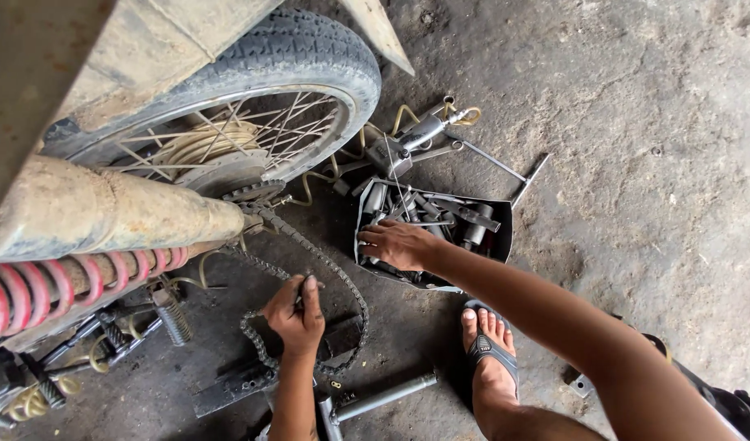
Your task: The person repairs a motorcycle chain by placing it on a metal stand and using a hammer to strike a pin. They repeatedly adjust the chain's position and use a metal rod to assist in the process. The person also reaches into a container of tools to select a specific item for the repair.
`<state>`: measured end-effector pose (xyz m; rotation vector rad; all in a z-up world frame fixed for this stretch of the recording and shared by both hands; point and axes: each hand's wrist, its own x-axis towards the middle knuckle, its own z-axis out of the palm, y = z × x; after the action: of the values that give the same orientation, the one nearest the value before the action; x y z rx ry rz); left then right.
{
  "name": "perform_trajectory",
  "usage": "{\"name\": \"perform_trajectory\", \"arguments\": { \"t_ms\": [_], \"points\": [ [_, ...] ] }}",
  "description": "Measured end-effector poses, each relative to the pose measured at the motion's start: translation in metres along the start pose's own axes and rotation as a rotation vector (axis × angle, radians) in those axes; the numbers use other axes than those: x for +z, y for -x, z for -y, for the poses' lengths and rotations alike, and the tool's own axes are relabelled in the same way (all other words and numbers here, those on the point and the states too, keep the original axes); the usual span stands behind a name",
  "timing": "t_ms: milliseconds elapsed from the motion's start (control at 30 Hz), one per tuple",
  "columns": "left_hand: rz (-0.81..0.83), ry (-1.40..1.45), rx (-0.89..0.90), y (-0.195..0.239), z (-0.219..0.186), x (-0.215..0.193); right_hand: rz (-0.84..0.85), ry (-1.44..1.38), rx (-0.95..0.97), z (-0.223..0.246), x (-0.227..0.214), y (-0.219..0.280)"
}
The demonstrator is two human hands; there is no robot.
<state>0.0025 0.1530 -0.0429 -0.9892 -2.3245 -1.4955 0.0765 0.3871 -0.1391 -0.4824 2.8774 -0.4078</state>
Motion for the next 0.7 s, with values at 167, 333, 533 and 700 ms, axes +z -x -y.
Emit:
{"name": "perform_trajectory", "arguments": {
  "t_ms": [167, 333, 533, 700],
  "points": [
    [-0.002, 0.074, -0.013, -0.015, -0.02, 0.006, -0.029, 0.151, 0.074, 0.008, 0.033, -0.012],
    [0.011, 0.069, 0.004, -0.024, -0.021, 0.004, 0.076, 0.183, 0.129, -0.001, 0.045, 0.015],
    [0.012, 0.052, 0.004, -0.015, 0.0, 0.0, 0.199, 0.188, 0.127, -0.023, 0.035, 0.06],
    [-0.008, 0.099, -0.018, -0.013, -0.008, -0.003, 0.255, 0.193, 0.115, -0.05, 0.014, 0.11]
  ]
}}
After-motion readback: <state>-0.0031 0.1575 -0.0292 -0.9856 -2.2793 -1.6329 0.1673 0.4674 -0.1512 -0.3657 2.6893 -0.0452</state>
